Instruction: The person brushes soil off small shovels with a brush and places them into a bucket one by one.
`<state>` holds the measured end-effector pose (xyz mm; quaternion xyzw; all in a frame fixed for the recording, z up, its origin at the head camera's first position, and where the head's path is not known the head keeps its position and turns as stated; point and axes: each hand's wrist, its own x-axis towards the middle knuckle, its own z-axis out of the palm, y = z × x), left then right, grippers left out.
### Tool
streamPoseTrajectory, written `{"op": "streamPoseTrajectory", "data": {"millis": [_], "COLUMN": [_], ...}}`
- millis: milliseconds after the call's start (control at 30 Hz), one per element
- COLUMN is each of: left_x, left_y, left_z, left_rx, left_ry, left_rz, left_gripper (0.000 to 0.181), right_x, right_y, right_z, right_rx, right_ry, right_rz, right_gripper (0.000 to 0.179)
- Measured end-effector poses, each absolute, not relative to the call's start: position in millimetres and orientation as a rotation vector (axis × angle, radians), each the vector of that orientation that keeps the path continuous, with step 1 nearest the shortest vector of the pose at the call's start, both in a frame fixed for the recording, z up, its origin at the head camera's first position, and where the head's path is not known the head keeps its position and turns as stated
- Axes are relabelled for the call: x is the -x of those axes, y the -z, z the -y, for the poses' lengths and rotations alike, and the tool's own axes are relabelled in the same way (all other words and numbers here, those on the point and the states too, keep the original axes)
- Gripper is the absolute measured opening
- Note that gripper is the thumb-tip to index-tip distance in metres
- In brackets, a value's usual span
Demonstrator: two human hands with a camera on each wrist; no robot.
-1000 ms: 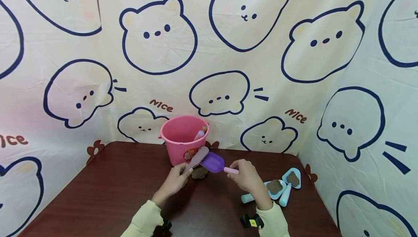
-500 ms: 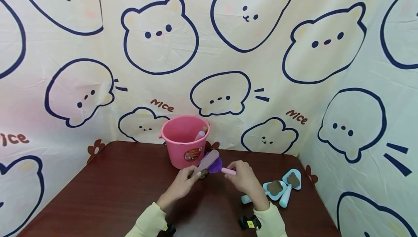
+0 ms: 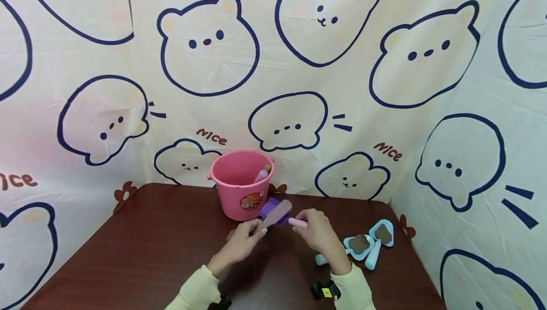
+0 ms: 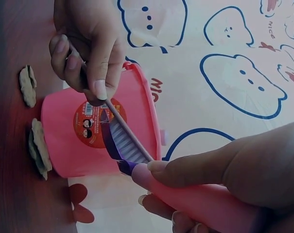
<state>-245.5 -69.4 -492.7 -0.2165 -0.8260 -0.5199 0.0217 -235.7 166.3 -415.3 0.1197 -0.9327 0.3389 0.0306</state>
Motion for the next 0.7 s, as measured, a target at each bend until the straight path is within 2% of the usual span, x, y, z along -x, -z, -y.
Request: {"op": "streamPoseTrajectory", "data": {"millis": [433, 700], "left_x": [254.1, 264.0], "left_y": [501.9, 504.2], "left_z": [80.4, 91.4], "left_rx": [0.543, 0.552], "left_ry": [1.513, 1.552], "left_rz": [2.639, 2.59], "left_gripper": [0.02, 0.017], "right_x": [236.0, 237.6], "right_y": [416.9, 417.9], "right_z": [-166.4, -166.8], "right_rx": [-0.372, -0.37], "right_ry": [-1.035, -1.026], "right_rz": [2.883, 2.887], "right_gripper": [0.016, 0.014]}}
